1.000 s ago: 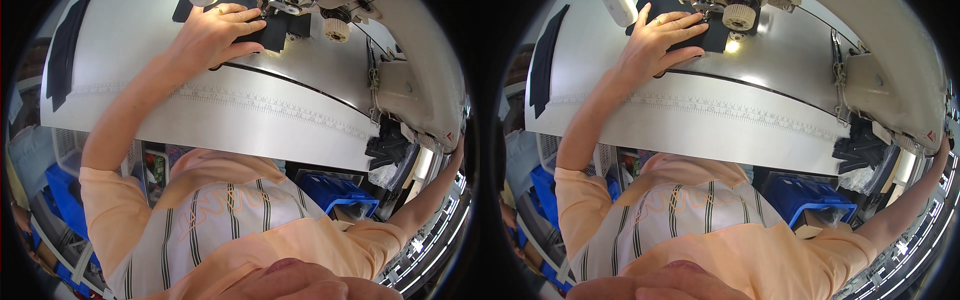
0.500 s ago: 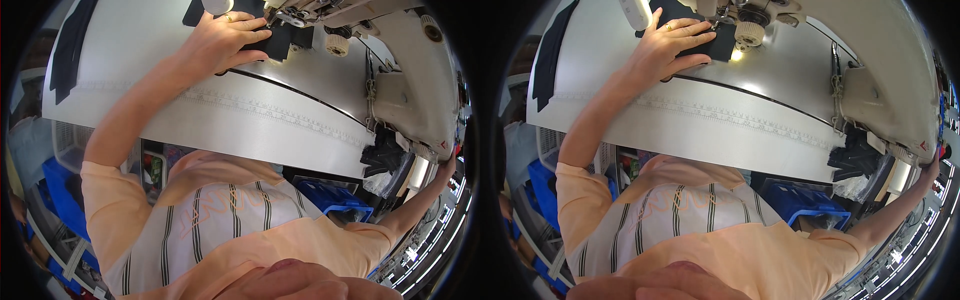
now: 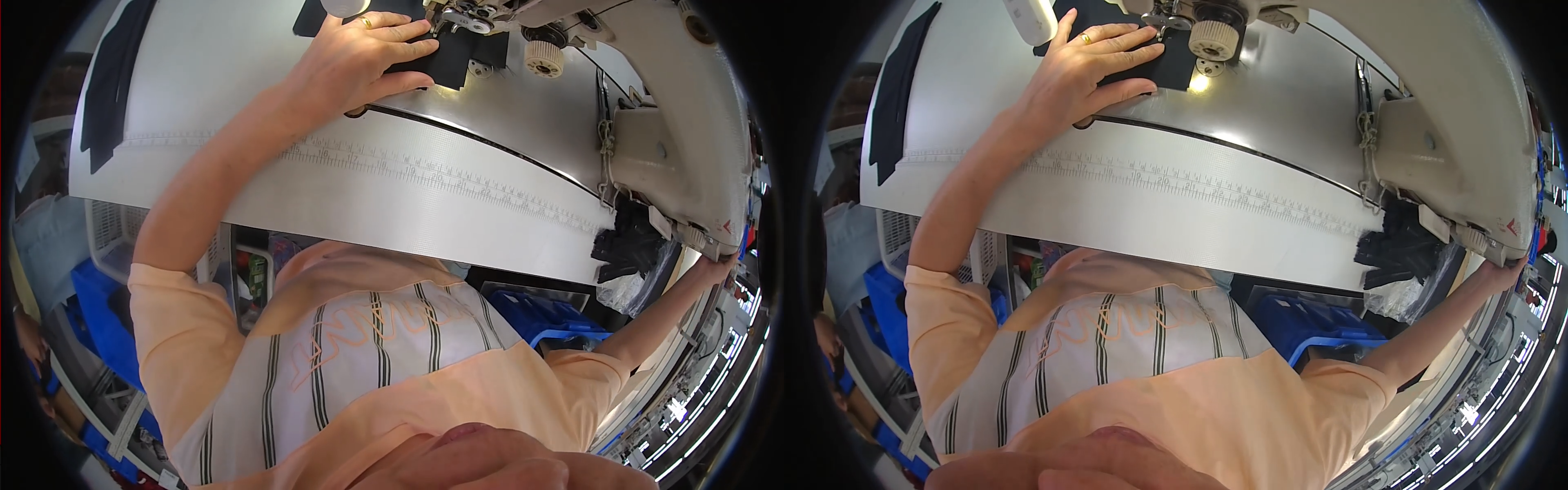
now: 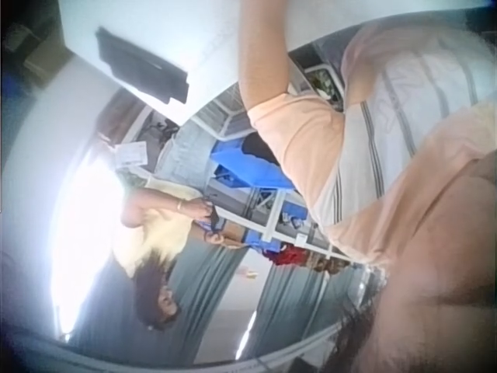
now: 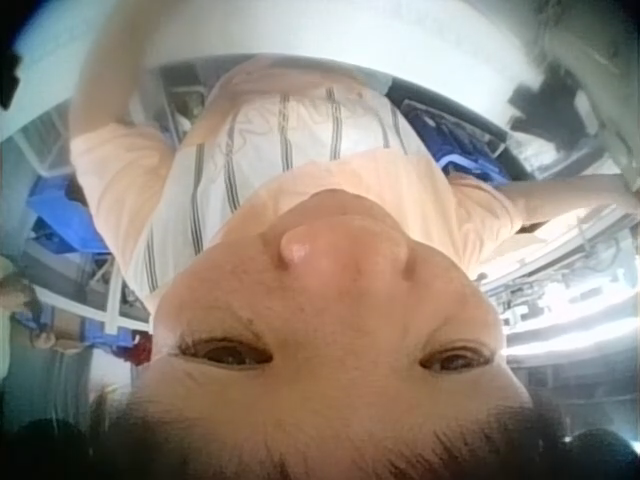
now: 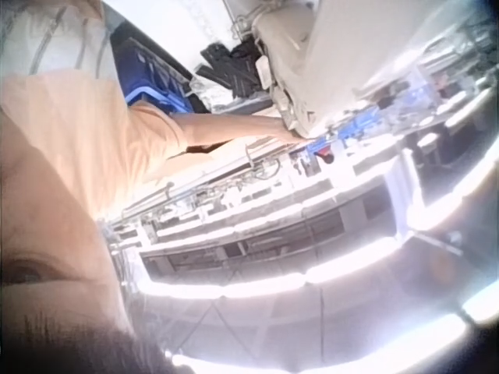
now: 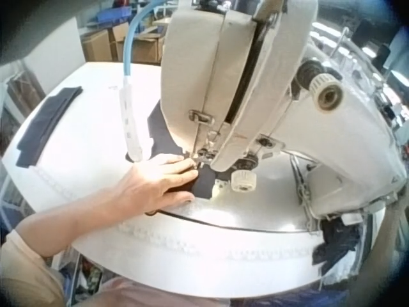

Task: Sewing a zipper onto a leather component using an industrial sewing machine in a workshop.

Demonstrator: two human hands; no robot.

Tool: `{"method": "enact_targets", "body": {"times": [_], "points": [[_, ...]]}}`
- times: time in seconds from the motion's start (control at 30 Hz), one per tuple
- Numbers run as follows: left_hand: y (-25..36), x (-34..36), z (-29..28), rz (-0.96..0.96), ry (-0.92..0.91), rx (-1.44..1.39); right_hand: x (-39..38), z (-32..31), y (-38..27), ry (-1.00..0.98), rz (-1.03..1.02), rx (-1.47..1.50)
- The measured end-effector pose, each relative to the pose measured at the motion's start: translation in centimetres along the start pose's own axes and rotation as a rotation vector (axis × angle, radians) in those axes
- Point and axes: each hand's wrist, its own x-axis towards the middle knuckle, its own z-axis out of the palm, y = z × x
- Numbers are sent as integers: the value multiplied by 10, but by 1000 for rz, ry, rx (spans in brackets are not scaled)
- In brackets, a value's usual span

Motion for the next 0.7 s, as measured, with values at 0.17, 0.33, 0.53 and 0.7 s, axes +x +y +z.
{"method": "enact_targets", "body": {"times": [0.17, 0.33, 0.53, 0.7], "points": [[1, -2, 4, -1, -13, -14, 17, -13, 2, -80, 177, -248], [53, -8, 11, 197, -274, 586, 20, -16, 9, -26, 15, 0], [68, 50, 53, 31, -202, 344, 42, -28, -7, 56, 109, -347], [53, -8, 21, 101, -187, 45, 78, -13, -15, 25, 89, -326]]}}
